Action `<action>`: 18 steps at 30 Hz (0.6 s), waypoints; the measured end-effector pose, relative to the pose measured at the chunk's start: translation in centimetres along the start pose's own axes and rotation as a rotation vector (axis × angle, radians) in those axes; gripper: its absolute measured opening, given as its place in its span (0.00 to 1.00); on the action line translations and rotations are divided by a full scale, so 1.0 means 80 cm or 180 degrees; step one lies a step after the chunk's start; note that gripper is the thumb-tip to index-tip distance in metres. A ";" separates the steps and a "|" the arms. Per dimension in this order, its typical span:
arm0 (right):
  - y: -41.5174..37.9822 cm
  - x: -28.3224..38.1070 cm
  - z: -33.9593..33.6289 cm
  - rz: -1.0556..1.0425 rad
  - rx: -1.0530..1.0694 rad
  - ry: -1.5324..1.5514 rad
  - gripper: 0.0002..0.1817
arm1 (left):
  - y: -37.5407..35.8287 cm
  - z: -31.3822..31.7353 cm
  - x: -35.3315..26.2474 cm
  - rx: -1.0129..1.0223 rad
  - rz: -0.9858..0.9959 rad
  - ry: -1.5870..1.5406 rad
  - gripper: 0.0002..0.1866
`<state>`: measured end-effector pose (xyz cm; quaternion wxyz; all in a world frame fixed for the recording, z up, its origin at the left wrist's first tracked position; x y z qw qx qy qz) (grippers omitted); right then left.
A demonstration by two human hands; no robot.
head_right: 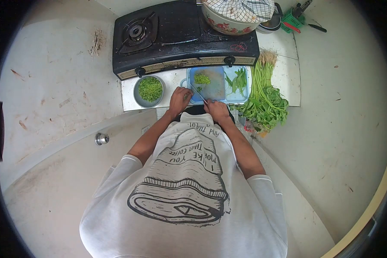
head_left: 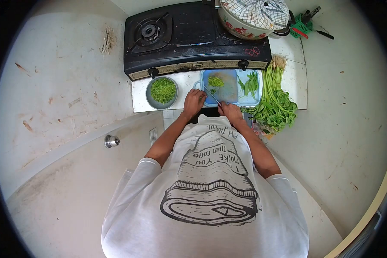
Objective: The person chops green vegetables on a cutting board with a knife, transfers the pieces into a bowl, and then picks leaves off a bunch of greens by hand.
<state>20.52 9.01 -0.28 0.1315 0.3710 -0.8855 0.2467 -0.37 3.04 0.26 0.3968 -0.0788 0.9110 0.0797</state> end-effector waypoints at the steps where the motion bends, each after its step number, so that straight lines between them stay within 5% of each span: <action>1: -0.001 0.000 -0.001 -0.0011 0.0008 0.0002 0.18 | 0.000 -0.001 0.000 0.0023 -0.0016 -0.0002 0.02; 18: 0.009 0.009 0.006 -0.0180 -0.0066 0.0027 0.20 | -0.007 -0.002 -0.003 -0.0054 0.0094 0.0207 0.05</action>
Point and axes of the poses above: each hand's wrist, its own y-axis towards the middle knuckle, its own z-axis out of the palm, x = y × z, the point moved 3 cm from there along y, towards the middle knuckle, and after that the axes turned 2 degrees about -z, right-handed, at the moved point
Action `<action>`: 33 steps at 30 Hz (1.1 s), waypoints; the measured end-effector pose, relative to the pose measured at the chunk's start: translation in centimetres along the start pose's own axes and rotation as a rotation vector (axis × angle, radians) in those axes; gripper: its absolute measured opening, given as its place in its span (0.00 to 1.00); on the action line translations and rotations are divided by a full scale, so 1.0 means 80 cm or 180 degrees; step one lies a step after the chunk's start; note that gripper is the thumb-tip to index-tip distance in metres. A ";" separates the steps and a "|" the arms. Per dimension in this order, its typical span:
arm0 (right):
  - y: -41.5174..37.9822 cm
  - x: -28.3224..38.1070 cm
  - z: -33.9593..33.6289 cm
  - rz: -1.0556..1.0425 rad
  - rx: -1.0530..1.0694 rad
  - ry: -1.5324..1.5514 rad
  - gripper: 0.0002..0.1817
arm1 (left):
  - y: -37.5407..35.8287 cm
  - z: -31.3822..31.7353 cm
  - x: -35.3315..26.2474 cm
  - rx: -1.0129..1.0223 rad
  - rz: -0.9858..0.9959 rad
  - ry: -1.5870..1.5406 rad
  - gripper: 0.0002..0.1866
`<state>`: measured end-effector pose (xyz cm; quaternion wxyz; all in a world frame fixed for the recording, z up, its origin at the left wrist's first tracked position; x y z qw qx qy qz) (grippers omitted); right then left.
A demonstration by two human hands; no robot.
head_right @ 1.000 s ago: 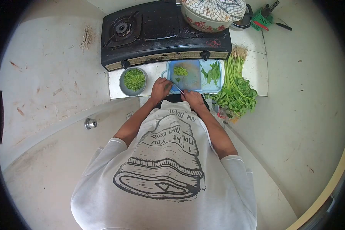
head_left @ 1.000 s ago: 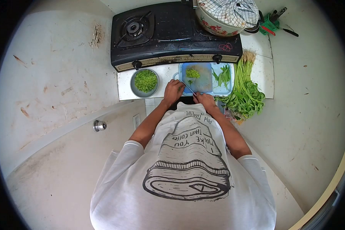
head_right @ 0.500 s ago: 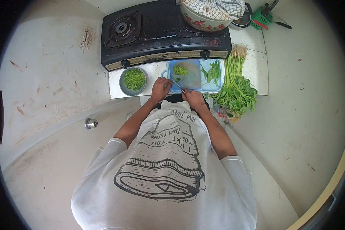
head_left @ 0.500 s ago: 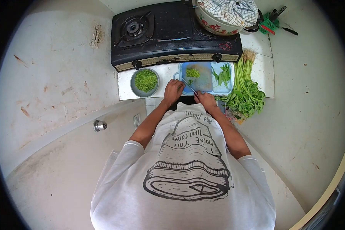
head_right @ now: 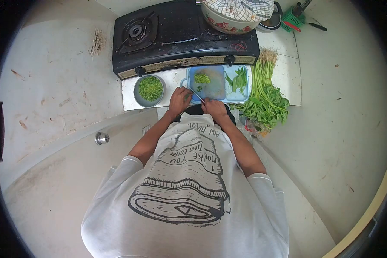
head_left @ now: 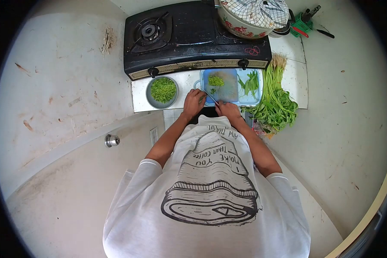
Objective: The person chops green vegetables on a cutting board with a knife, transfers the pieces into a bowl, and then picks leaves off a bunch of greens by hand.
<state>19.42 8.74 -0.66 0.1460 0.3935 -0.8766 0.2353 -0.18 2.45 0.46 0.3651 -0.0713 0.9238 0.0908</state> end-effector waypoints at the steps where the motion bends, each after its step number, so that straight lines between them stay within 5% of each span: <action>1: -0.003 -0.002 0.000 0.0034 0.0004 -0.0024 0.20 | 0.000 -0.001 0.000 0.0015 -0.0059 -0.0005 0.05; 17: -0.009 -0.008 -0.012 0.0400 0.0173 0.0104 0.21 | 0.010 0.002 -0.009 -0.0050 0.0046 0.0060 0.03; 33: -0.009 -0.005 -0.001 -0.0119 -0.0040 0.0068 0.20 | 0.010 0.011 -0.005 0.0021 -0.0192 0.0064 0.04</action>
Point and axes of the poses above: each hand's wrist, its own y-axis towards the middle knuckle, its own z-axis out of the palm, x = y × z, the point moved 3 cm from there along y, towards the middle knuckle, and after that the axes turned 2 degrees about -z, right-handed, at the moved point
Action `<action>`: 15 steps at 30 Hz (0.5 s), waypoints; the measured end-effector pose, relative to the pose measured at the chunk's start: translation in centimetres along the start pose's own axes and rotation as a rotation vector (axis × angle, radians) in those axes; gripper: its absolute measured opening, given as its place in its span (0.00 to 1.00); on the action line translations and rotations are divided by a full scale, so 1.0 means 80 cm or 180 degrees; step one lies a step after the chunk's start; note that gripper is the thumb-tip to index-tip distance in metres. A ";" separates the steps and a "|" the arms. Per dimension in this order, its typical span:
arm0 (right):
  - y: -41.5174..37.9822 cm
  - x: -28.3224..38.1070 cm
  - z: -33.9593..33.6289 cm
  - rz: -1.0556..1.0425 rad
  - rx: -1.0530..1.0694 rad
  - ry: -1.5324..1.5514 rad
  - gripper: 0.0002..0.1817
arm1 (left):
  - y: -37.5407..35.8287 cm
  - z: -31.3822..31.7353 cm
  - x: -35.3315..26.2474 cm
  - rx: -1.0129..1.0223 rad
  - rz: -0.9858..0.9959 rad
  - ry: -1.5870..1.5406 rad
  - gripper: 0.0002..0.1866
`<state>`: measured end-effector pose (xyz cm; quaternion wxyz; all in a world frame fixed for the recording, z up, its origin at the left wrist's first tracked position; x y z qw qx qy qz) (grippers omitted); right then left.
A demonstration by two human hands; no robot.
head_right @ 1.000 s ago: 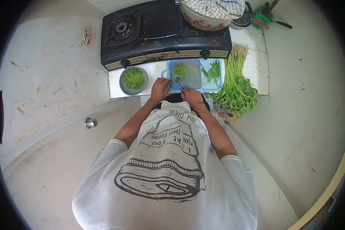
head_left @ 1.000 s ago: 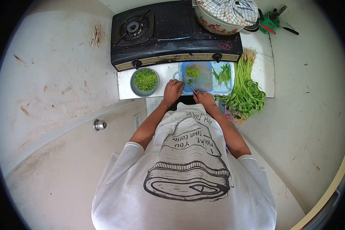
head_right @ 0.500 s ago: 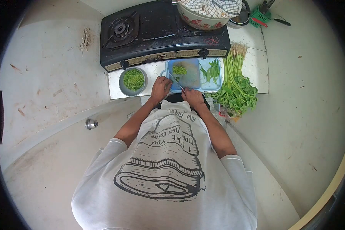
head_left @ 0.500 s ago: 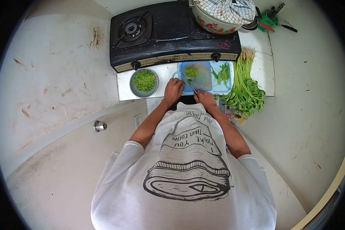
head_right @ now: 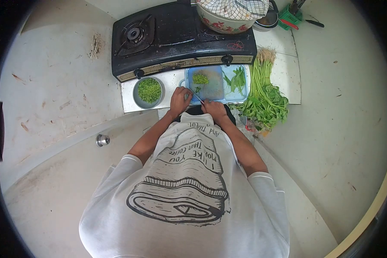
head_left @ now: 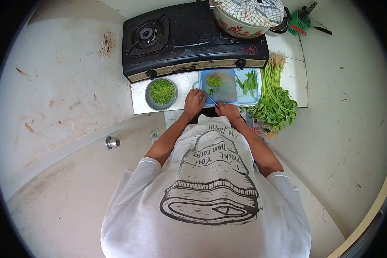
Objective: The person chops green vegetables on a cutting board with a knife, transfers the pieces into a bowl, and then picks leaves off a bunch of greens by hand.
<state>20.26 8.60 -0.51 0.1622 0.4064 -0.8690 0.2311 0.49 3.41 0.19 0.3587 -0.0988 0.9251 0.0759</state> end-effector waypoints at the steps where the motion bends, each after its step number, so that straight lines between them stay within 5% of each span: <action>1: 0.003 0.002 -0.001 0.0026 0.0021 -0.0037 0.20 | 0.000 0.000 0.001 -0.0006 0.0018 -0.0015 0.04; 15: -0.003 -0.005 -0.002 0.0101 0.0039 0.0015 0.20 | -0.001 -0.008 -0.001 -0.0065 0.0210 -0.0079 0.05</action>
Point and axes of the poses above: each hand's wrist, its own y-axis towards the middle knuckle, its own z-axis out of the palm, x = y × z, the point moved 3 cm from there along y, towards the middle knuckle, and after that the axes turned 2 degrees about -z, right-handed, at the moved point
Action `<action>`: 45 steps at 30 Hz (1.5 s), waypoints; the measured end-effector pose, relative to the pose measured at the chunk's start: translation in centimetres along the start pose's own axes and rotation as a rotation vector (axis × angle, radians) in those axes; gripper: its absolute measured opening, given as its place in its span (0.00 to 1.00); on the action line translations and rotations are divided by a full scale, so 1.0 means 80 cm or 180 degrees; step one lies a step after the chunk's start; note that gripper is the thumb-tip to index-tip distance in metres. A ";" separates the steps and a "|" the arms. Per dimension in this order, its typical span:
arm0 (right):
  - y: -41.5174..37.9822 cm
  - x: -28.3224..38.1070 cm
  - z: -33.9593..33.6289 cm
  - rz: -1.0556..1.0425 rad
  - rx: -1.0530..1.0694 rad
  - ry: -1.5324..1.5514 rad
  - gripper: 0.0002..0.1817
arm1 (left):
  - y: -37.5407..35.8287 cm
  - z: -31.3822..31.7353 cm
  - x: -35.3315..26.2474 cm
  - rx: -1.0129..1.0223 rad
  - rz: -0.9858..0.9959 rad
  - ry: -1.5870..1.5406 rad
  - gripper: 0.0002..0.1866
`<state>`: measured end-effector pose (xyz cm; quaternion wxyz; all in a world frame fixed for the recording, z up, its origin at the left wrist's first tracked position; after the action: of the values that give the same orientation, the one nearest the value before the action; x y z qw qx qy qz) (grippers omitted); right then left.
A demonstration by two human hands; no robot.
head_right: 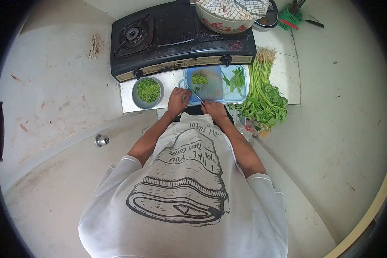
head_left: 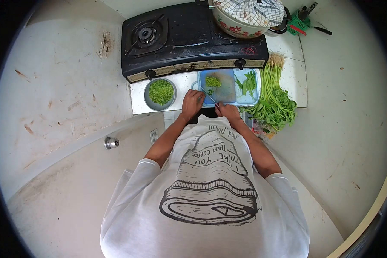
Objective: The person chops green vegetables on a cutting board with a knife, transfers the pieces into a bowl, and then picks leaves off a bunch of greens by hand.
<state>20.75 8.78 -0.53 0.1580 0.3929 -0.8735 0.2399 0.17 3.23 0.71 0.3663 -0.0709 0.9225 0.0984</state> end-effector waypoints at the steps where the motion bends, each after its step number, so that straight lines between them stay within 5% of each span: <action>1: -0.001 -0.001 0.003 -0.0013 -0.0031 0.0024 0.20 | -0.001 0.001 0.001 -0.0022 0.0006 0.0004 0.05; 45: -0.002 0.013 -0.015 0.0243 0.0246 0.0043 0.20 | -0.002 0.007 0.006 -0.0039 0.0206 0.0294 0.04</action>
<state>20.29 8.73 1.00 0.1393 0.3635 -0.8769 0.2820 0.23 3.20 -0.01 0.3195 -0.0478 0.9397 0.1124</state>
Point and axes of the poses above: each hand's wrist, its own y-axis towards the middle knuckle, its own z-axis out of the palm, x = y × z, the point moved 3 cm from there along y, towards the middle knuckle, and after that the axes turned 2 degrees about -z, right-handed, at the moved point
